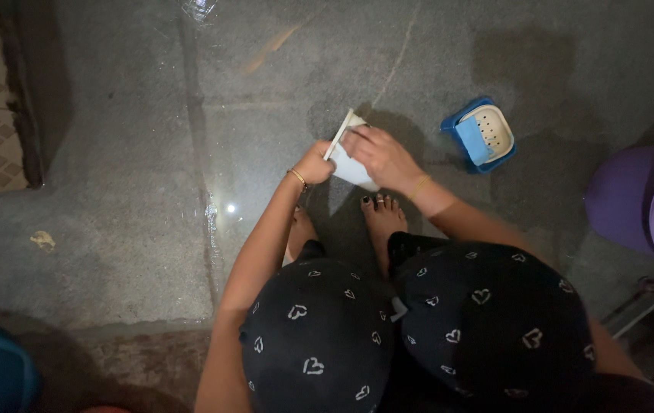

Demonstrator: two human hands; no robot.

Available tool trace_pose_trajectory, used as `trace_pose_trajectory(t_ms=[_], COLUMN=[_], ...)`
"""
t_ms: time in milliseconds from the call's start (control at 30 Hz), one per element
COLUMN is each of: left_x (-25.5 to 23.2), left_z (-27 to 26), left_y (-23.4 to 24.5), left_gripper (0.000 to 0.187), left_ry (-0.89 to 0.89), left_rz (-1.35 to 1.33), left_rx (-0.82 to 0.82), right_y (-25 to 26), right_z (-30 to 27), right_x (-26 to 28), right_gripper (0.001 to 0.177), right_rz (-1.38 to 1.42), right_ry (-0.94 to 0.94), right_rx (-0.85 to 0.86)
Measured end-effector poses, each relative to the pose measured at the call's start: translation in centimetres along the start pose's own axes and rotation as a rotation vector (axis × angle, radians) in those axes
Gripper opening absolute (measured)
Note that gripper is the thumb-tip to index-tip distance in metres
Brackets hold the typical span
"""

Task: The person retrieves a sponge and soap, scrubs a plastic mug with the sponge, and rinses the mug with water.

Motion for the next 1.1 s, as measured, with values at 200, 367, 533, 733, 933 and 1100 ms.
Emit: trace_pose_trajectory(t_ms=[200, 367, 533, 733, 933, 1100], left_x=[-0.4, -1.3, -0.5, -2.0, -1.3, -2.8], left_z=[-0.6, 0.0, -0.3, 0.4, 0.5, 0.6], left_y=[1.7, 2.0, 2.6, 3.6, 3.9, 3.4], left_gripper=[0.022, 0.029, 0.025, 0.023, 0.026, 0.013], left_ry=[0.079, 0.135, 0.140, 0.147, 0.190, 0.114], left_rz=[0.233, 0.206, 0.304, 0.305, 0.353, 0.538], left_rx=[-0.080, -0.123, -0.139, -0.178, -0.209, -0.281], right_y=[-1.8, -4.0, -2.1, -0.9, -2.0, -5.2], right_z=[-1.4, -3.9, -3.1, 0.9, -3.1, -0.8], right_x=[2.3, -5.4, -3.5, 3.3, -5.1, 1.3], right_gripper=[0.037, 0.031, 0.041, 0.039, 0.037, 0.026], right_rz=[-0.038, 0.280, 0.298, -0.026, 0.435, 0.152], right_ry=[0.097, -0.341, -0.374, 0.055, -0.612, -0.103], right_rx=[-0.022, -0.232, -0.241, -0.103, -0.319, -0.054])
Point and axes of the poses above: each hand's wrist, its own z-axis towards the middle knuckle, its own y-axis out of the back of the hand, x = y × z, the point moved 9 cm from there along z, towards the middle knuckle, and after that the axes turned 7 degrees about y, right-handed, at the moved point
